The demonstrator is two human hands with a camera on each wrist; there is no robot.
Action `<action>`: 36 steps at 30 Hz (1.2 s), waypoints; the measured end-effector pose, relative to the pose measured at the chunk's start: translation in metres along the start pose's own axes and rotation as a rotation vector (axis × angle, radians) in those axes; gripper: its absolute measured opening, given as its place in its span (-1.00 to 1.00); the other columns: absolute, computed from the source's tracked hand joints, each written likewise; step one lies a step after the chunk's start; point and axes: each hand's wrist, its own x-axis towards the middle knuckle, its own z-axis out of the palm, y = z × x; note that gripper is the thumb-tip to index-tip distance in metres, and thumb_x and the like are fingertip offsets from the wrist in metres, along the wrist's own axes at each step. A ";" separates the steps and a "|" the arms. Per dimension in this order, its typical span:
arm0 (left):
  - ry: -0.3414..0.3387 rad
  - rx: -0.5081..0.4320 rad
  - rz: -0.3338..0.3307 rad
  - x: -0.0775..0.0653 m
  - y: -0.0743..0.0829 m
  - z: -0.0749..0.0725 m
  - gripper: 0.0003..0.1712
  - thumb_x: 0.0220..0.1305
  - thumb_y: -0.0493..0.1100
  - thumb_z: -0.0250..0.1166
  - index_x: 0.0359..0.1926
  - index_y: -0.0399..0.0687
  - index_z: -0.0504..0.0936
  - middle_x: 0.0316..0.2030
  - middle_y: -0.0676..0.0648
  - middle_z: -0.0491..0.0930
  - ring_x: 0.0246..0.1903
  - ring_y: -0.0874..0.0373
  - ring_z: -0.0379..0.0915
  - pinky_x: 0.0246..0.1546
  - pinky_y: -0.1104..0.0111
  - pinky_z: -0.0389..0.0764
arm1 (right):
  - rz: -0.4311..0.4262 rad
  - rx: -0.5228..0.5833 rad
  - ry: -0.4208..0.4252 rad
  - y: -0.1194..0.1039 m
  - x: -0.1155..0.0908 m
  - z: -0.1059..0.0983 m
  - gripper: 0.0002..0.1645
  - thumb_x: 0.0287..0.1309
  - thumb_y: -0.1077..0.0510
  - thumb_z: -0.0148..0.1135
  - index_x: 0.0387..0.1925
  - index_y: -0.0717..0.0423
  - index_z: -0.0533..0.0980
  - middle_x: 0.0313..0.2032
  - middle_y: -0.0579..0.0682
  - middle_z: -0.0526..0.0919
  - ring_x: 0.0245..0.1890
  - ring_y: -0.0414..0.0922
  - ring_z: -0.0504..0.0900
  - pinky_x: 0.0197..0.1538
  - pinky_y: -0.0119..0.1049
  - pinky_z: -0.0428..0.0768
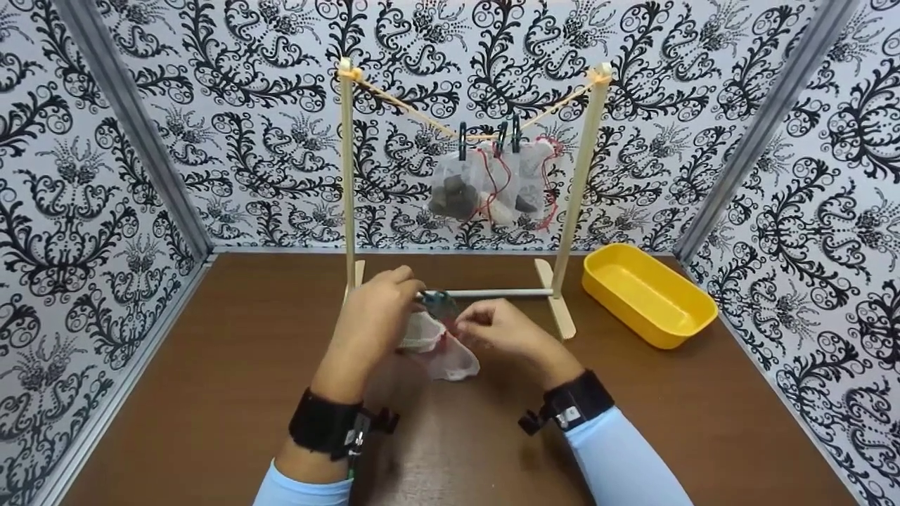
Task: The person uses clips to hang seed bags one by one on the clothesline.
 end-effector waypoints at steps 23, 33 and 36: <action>0.117 0.091 -0.108 -0.007 -0.021 -0.002 -0.72 0.08 -0.31 0.72 -0.46 -0.06 0.71 -0.39 0.07 0.65 -0.51 -0.07 0.76 -0.51 0.04 0.79 | -0.305 -0.683 0.167 0.015 0.026 0.047 -0.66 0.20 0.24 0.69 0.02 -0.01 0.87 0.13 0.04 0.70 0.15 0.04 0.71 0.25 -0.04 0.78; 0.208 0.094 -0.151 -0.008 -0.026 -0.005 -0.72 0.24 -0.37 0.57 -0.50 -0.09 0.64 -0.42 0.03 0.66 -0.61 -0.11 0.67 -0.65 0.02 0.69 | -0.249 -0.681 0.198 -0.041 0.055 0.024 -0.91 0.47 0.25 0.43 -0.11 0.05 0.79 -0.13 -0.01 0.85 -0.12 -0.04 0.82 0.04 -0.16 0.86; 0.219 0.090 -0.159 -0.008 -0.026 -0.006 -0.74 0.23 -0.39 0.53 -0.50 -0.09 0.66 -0.42 0.03 0.69 -0.59 -0.12 0.70 -0.64 0.01 0.69 | -0.151 -0.596 0.218 -0.073 0.063 0.007 -0.92 0.57 0.19 0.37 -0.07 0.04 0.76 -0.12 0.01 0.84 -0.19 -0.04 0.83 -0.08 -0.19 0.88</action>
